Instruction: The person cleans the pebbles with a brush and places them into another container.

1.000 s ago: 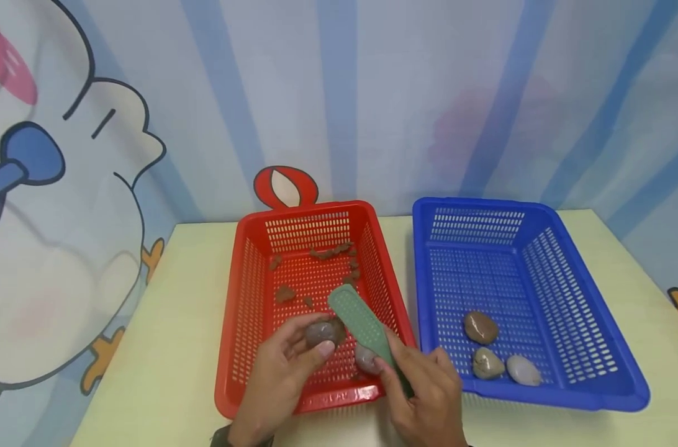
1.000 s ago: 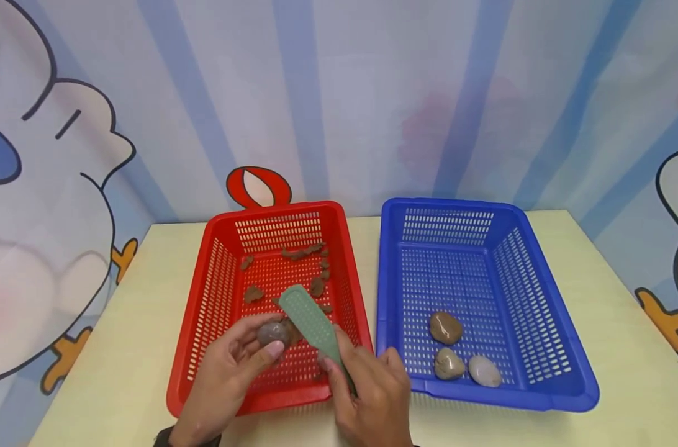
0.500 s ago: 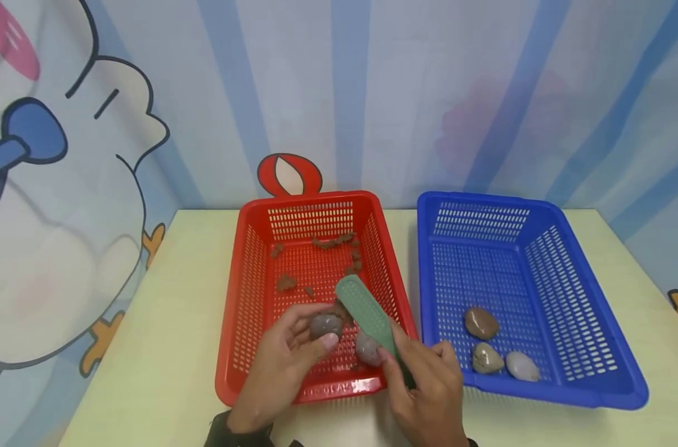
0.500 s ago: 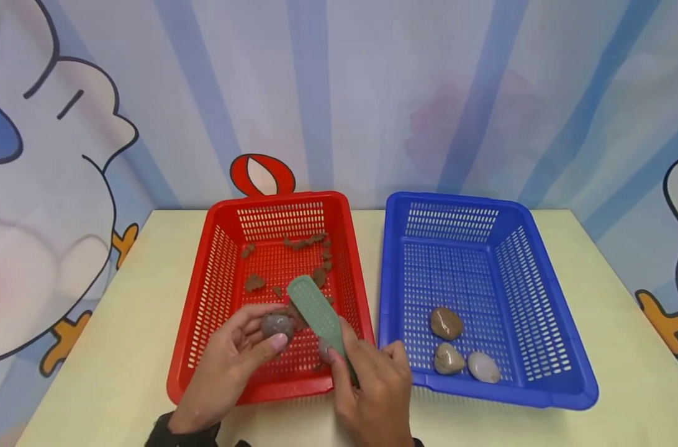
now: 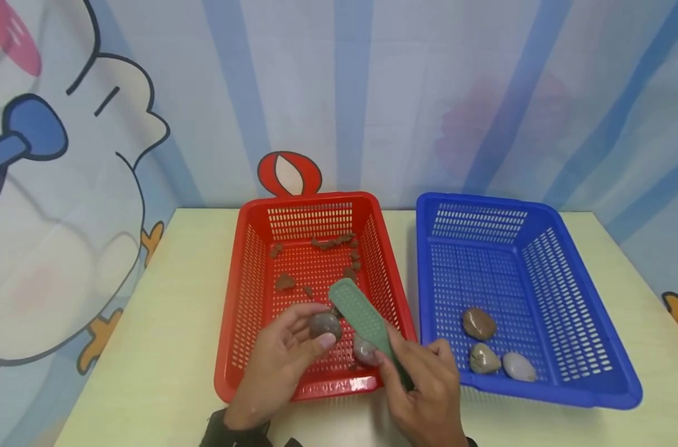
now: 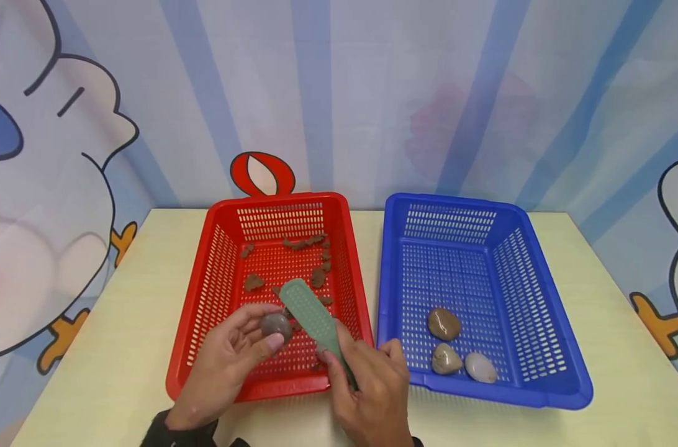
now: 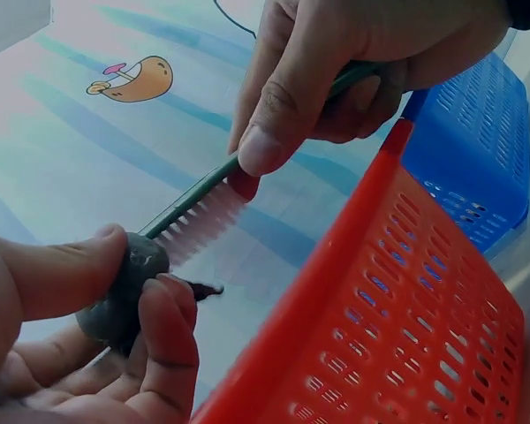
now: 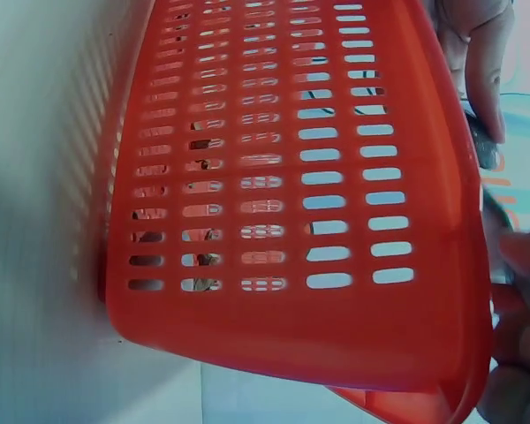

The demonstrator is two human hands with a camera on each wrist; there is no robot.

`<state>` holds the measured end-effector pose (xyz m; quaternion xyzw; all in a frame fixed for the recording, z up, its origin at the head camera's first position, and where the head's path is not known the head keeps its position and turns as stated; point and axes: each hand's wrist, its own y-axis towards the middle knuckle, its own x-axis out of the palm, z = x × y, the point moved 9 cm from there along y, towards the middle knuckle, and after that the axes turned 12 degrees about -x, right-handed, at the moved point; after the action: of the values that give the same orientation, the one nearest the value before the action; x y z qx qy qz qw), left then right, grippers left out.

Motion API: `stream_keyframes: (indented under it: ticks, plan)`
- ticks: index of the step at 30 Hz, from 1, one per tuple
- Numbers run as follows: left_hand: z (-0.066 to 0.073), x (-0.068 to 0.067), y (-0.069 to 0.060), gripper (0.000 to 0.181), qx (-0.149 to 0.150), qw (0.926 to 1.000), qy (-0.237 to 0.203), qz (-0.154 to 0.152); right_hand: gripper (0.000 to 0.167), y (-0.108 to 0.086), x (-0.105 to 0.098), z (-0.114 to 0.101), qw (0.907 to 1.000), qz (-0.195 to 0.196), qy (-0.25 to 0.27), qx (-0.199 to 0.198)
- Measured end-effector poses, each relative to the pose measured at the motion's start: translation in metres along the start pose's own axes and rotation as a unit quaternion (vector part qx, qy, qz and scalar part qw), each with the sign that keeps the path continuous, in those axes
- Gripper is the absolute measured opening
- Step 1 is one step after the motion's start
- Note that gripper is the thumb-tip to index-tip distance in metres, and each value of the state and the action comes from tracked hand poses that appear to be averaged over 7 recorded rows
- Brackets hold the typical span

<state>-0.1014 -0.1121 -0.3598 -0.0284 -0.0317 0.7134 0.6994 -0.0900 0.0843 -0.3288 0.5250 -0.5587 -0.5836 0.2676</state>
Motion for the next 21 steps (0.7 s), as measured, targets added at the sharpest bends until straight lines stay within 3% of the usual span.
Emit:
stream_keyframes:
  ticks: [4,8,11,16,21]
  plan:
    - [-0.003,0.000,0.000,0.039,-0.009,0.9999,-0.013,0.003,0.040,-0.002,-0.002,0.004,0.9998,0.009,0.008,0.014]
    - [-0.001,0.002,0.002,0.039,0.005,0.9999,-0.008,0.004,0.041,-0.004,0.001,0.005,0.9993,0.000,0.031,0.019]
    - [0.001,0.004,0.002,0.039,0.021,0.9998,0.002,-0.005,0.040,-0.003,0.002,0.004,0.9999,-0.007,0.012,0.007]
    - [0.000,0.006,-0.001,0.035,0.015,0.9997,0.017,-0.012,0.039,-0.002,-0.004,0.004,0.9995,0.003,-0.031,-0.009]
    - [0.002,0.004,-0.002,0.035,0.019,0.9996,0.020,-0.001,0.041,0.002,-0.011,0.004,0.9995,0.030,-0.005,0.004]
